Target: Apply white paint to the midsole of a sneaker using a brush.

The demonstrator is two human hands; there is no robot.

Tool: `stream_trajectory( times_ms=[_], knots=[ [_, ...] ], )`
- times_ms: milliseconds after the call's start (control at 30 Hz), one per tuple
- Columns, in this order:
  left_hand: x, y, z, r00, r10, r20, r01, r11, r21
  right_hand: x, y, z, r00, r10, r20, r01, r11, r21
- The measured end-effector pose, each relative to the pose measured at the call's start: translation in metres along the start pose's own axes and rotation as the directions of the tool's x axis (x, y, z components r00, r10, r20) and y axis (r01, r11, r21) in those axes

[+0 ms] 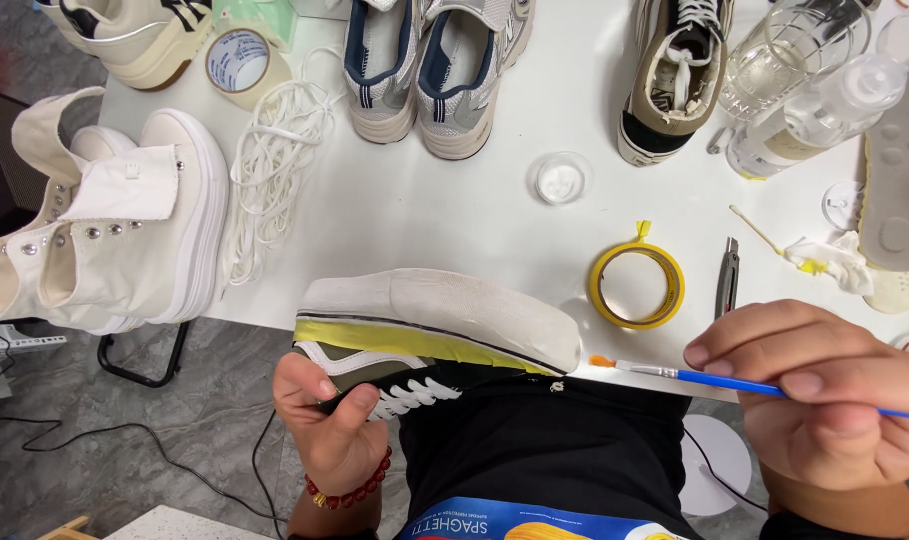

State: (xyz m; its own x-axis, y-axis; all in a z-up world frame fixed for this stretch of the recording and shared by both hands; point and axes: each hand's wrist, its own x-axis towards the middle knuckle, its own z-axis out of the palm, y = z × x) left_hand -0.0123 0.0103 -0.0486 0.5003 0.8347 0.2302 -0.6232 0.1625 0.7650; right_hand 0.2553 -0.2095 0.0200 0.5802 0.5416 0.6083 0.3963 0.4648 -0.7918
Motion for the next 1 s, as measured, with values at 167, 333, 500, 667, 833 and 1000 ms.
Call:
stream_trajectory(
  times_ms=[167, 333, 500, 667, 833, 1000],
  knots=[
    [0.0, -0.001, 0.001, 0.999, -0.006, 0.037, 0.007, 0.999, -0.035, 0.019, -0.009, 0.013, 0.989, -0.149, -0.004, 0.149, 0.986, -0.071],
    [0.003, 0.005, 0.008, 0.998, -0.058, 0.003, 0.058, 0.998, -0.04, 0.002, -0.002, -0.001, 0.977, -0.134, 0.166, 0.141, 0.99, -0.031],
    [0.002, 0.004, 0.008, 0.998, -0.058, 0.022, 0.059, 0.997, -0.046, -0.001, 0.004, 0.001, 0.985, -0.169, -0.017, 0.168, 0.985, -0.041],
    [0.001, 0.005, 0.013, 0.998, -0.06, 0.028, 0.061, 0.998, -0.032, 0.023, -0.011, 0.009, 0.948, -0.233, 0.217, 0.247, 0.968, -0.041],
    [0.003, 0.005, 0.012, 0.998, -0.061, 0.009, 0.061, 0.997, -0.045, -0.005, -0.002, 0.006, 0.996, -0.071, 0.058, 0.071, 0.998, 0.003],
    [0.004, 0.007, 0.014, 0.997, -0.079, 0.002, 0.078, 0.994, -0.073, -0.008, 0.005, 0.005, 0.993, -0.11, -0.031, 0.109, 0.994, -0.027]
  ],
)
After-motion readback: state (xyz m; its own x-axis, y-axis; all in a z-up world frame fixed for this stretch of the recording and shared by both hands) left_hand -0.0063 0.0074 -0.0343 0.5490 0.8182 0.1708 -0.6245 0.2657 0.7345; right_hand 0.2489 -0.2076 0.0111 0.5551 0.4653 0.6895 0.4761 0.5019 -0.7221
